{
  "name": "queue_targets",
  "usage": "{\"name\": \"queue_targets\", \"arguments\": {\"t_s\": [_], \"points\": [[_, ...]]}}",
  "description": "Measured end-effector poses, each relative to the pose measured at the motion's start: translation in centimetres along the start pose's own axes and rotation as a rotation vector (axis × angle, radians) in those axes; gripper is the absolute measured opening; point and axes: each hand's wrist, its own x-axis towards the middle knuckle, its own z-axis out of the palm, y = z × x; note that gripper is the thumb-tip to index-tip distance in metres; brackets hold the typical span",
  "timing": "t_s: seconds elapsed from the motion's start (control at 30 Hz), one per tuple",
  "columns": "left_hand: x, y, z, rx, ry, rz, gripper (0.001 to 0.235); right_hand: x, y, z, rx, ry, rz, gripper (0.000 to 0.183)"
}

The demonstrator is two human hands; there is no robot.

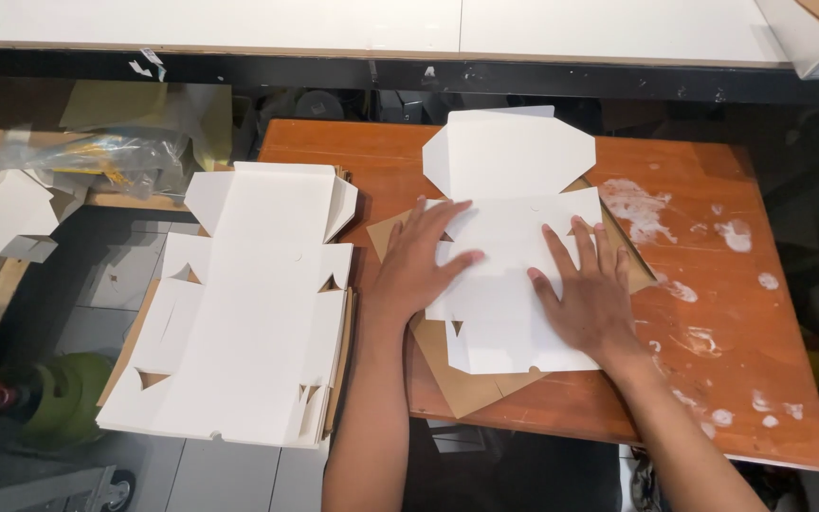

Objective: The person assembles a white cardboard box by folding and interlocking its flaps. They then fold a brown cardboard sheet along pre-scored lines to form a rectangular container.

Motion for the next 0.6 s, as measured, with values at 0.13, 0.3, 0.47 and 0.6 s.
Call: {"name": "queue_targets", "arguments": {"t_s": [0.13, 0.3, 0.47, 0.6], "points": [[0.3, -0.6, 0.9, 0.076, 0.205, -0.062, 0.047, -0.8, -0.4, -0.8, 0.043, 0.051, -0.022, 0.053], [0.8, -1.3, 2.2, 0.056, 0.283, -0.078, 0.044, -1.7, -1.0, -2.4, 0.484, 0.138, 0.194, 0.048], [0.8, -1.6, 2.3, 0.015, 0.456, 0.02, 0.036, -1.6, 0.4, -1.7, 0.735, 0.418, 0.091, 0.043], [0.3, -0.4, 1.8, -0.314, 0.527, 0.156, 0.037, -1.1, 1.4, -1.1, 1.037, 0.558, 0.046, 0.042]]}}
